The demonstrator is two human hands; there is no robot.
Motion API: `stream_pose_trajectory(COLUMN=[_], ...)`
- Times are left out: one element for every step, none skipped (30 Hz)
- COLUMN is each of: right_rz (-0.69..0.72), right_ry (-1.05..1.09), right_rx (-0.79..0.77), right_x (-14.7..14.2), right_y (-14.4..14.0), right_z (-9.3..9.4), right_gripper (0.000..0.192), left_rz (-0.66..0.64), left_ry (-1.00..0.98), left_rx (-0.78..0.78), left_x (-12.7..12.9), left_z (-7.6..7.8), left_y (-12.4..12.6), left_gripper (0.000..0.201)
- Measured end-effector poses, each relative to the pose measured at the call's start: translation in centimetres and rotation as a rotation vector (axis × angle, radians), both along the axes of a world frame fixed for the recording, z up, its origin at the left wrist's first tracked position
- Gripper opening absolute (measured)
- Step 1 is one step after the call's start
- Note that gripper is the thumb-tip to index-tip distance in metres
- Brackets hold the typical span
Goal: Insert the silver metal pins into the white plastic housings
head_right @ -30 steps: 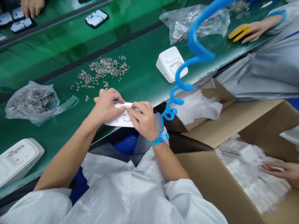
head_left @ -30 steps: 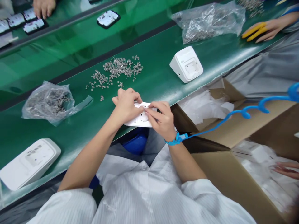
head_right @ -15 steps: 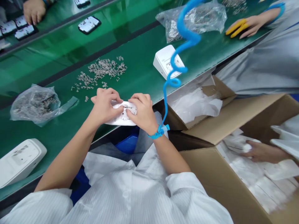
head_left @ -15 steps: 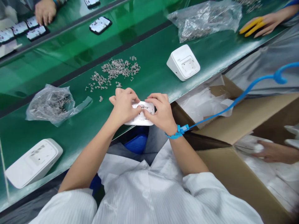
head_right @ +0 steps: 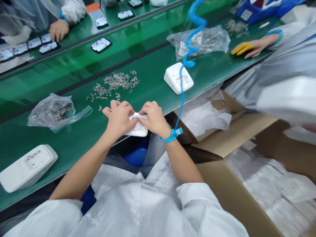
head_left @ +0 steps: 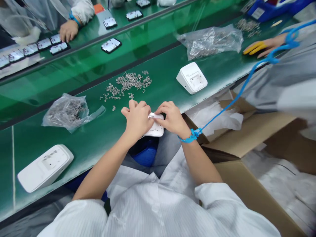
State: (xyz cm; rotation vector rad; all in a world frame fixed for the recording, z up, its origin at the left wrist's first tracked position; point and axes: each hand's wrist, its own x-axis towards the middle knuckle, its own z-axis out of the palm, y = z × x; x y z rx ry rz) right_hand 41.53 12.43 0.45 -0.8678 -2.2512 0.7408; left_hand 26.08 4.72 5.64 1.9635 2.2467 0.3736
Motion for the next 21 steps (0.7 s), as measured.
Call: stream_pose_trajectory(right_rz=[0.061,0.113,0.145,0.155,0.145,0.123,0.097,0.07,0.045,0.018,-0.003,-0.021,-0.036,-0.049,-0.06,-0.07,-0.078,-0.086,-0.088,-0.086,-0.074], right_ry=[-0.02,-0.031,-0.035,-0.04,-0.049,-0.067,-0.095,-0.129,-0.166,-0.203,-0.242,-0.281,-0.319,-0.353,-0.378,-0.394,-0.404,-0.41,-0.414,-0.419,-0.418], right_rx=[-0.016,-0.029,-0.03,-0.014,0.018,0.06,0.106,0.145,0.17,0.182,0.186,0.185,0.183,0.182,0.183,0.183,0.182,0.181,0.179,0.177,0.177], right_x=[-0.1,-0.3,-0.8,-1.6,-2.5,-3.6,-4.8,-6.1,-7.3,-8.3,-9.2,-10.0,-10.5,-10.9,-11.1,-11.2,-11.2,-11.2,-11.1,-10.9,-10.7], right_y=[0.7,1.5,2.4,3.3,4.3,5.2,6.1,6.8,7.4,7.8,8.1,8.2,8.3,8.3,8.3,8.3,8.3,8.4,8.4,8.5,8.4], right_z=[0.4,0.8,1.2,1.5,1.7,1.8,1.8,1.7,1.5,1.2,0.9,0.5,0.1,-0.3,-0.6,-0.8,-1.0,-1.2,-1.3,-1.4,-1.4], right_gripper=[0.006,0.005,0.003,0.002,0.006,0.011,0.014,0.015,0.015,0.015,0.015,0.016,0.016,0.017,0.018,0.02,0.023,0.026,0.028,0.029,0.031], left_rz=[-0.004,-0.008,-0.009,-0.007,-0.001,0.011,0.027,0.047,0.069,0.095,0.122,0.15,0.176,0.2,0.218,0.231,0.237,0.238,0.237,0.235,0.234], left_ry=[0.02,0.035,0.046,0.055,0.063,0.073,0.085,0.098,0.111,0.122,0.131,0.135,0.136,0.132,0.127,0.119,0.109,0.098,0.085,0.07,0.055], left_rx=[0.0,0.002,0.004,0.008,0.009,0.011,0.012,0.011,0.008,0.003,-0.004,-0.012,-0.021,-0.029,-0.035,-0.04,-0.043,-0.045,-0.046,-0.047,-0.045], left_x=[0.2,0.3,0.3,0.2,0.0,-0.3,-0.6,-1.1,-1.6,-2.2,-2.7,-3.3,-3.8,-4.3,-4.7,-5.0,-5.3,-5.5,-5.6,-5.7,-5.7], left_z=[0.1,0.1,0.2,0.3,0.3,0.3,0.4,0.4,0.5,0.5,0.6,0.6,0.6,0.6,0.6,0.6,0.5,0.5,0.5,0.5,0.4], left_y=[-0.1,-0.3,-0.5,-0.8,-1.1,-1.4,-1.8,-2.3,-2.8,-3.2,-3.7,-4.2,-4.6,-5.0,-5.3,-5.6,-5.8,-5.9,-6.0,-6.0,-6.0], left_gripper=[0.004,0.005,0.006,0.008,0.009,0.01,0.011,0.011,0.011,0.012,0.012,0.011,0.011,0.011,0.01,0.009,0.008,0.006,0.005,0.003,0.003])
